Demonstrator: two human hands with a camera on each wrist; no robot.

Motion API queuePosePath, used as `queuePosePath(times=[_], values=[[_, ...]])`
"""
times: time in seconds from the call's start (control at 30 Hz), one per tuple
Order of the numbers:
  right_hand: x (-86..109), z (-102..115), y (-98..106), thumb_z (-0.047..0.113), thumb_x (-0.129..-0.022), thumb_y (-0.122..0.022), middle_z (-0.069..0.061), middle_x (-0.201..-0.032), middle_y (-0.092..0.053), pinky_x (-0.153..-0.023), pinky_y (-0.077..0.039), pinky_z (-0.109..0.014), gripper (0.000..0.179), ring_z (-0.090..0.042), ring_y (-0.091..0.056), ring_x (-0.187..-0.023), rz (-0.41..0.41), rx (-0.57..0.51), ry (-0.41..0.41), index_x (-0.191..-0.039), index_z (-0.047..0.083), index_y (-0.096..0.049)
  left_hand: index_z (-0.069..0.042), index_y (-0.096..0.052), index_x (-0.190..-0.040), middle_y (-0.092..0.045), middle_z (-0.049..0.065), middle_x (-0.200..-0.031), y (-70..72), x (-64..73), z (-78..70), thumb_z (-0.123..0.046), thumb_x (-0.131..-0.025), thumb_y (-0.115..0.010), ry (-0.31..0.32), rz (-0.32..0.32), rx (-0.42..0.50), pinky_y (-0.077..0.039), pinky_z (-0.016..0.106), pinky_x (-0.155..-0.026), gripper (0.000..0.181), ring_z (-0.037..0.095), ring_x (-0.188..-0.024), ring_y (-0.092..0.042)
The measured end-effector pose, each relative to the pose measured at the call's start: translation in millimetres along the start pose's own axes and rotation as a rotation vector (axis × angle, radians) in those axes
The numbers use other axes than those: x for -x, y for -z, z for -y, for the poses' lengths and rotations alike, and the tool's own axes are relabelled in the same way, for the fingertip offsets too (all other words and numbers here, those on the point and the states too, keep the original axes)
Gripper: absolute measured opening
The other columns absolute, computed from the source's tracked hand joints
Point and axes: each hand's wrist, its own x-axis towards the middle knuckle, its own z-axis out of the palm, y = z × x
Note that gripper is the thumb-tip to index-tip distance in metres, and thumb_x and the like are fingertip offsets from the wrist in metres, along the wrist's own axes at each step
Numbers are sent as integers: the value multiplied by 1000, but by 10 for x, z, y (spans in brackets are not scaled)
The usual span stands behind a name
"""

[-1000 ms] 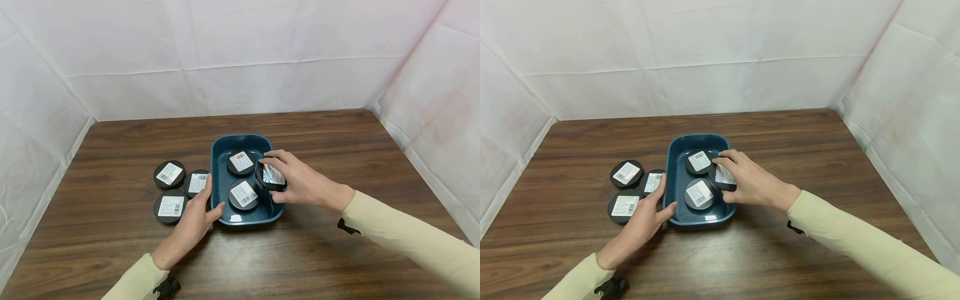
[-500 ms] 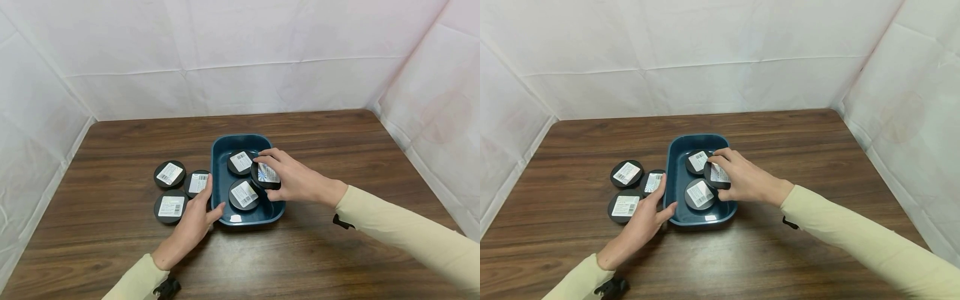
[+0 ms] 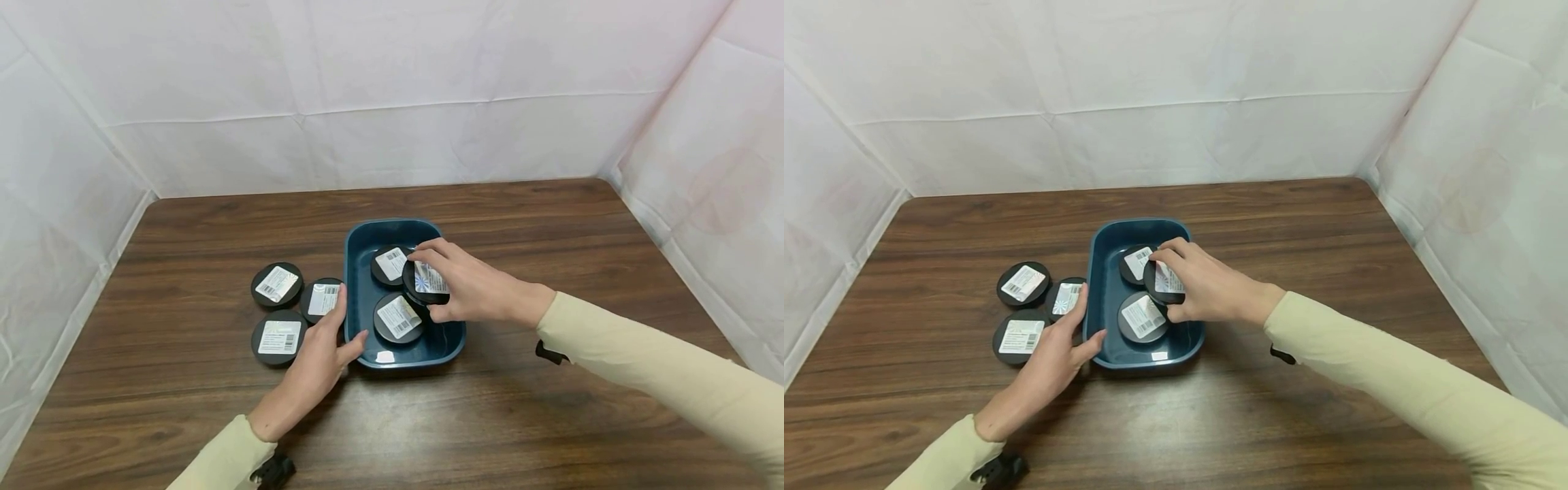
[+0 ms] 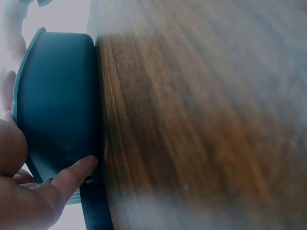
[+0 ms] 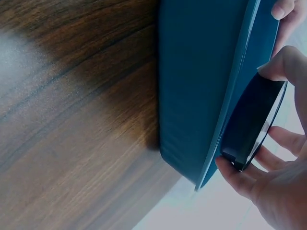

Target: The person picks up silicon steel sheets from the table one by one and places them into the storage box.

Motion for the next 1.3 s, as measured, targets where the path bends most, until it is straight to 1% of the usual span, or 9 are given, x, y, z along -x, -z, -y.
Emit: queuePosePath(times=[0.13,0.37,0.7,1.0,1.17,1.3], values=[[-40,-23,19,21,-81,-78,-14,-149,-42,-104,-50,-44,75,-28,-49,-129,19,7,8,-146,6,-44,-7,-5,-161,-30,20,-162,-3,-3,-2,-20,-101,-60,-2,1,4,-42,46,-112,83,25,-145,-40],[-135,-42,38,21,-82,-78,-13,-149,-43,-103,-51,-42,76,-26,-50,-129,48,30,27,-148,6,-43,-8,-6,-161,-30,20,-162,0,8,-3,-21,-100,-60,14,-1,-12,-42,47,-112,83,26,-144,-41],[-268,-4,6,25,-84,-78,-11,-149,-42,-100,-53,-39,78,-22,-57,-118,133,50,-24,-150,8,-40,-10,-6,-161,-32,21,-161,-4,8,7,-21,-100,-61,21,-9,-25,-44,47,-110,83,27,-143,-43],[-355,-9,17,27,-85,-78,-12,-148,-43,-103,-52,-40,76,-23,-57,-118,142,90,-13,-149,8,-42,-9,-6,-161,-33,21,-160,-5,4,1,-20,-100,-61,7,-8,-17,-45,46,-109,83,26,-141,-46],[-394,-2,22,27,-85,-78,-14,-148,-44,-102,-52,-40,77,-24,-58,-118,145,115,-13,-150,6,-40,-9,-5,-161,-33,20,-161,-4,-1,-10,-20,-101,-60,5,-3,-9,-45,46,-109,83,26,-141,-45],[-427,2,26,27,-85,-77,-14,-147,-44,-101,-53,-40,76,-25,-59,-117,144,142,2,-149,5,-42,-9,-5,-161,-32,20,-161,0,-3,-15,-21,-101,-60,5,2,-8,-44,46,-110,83,26,-141,-45]])
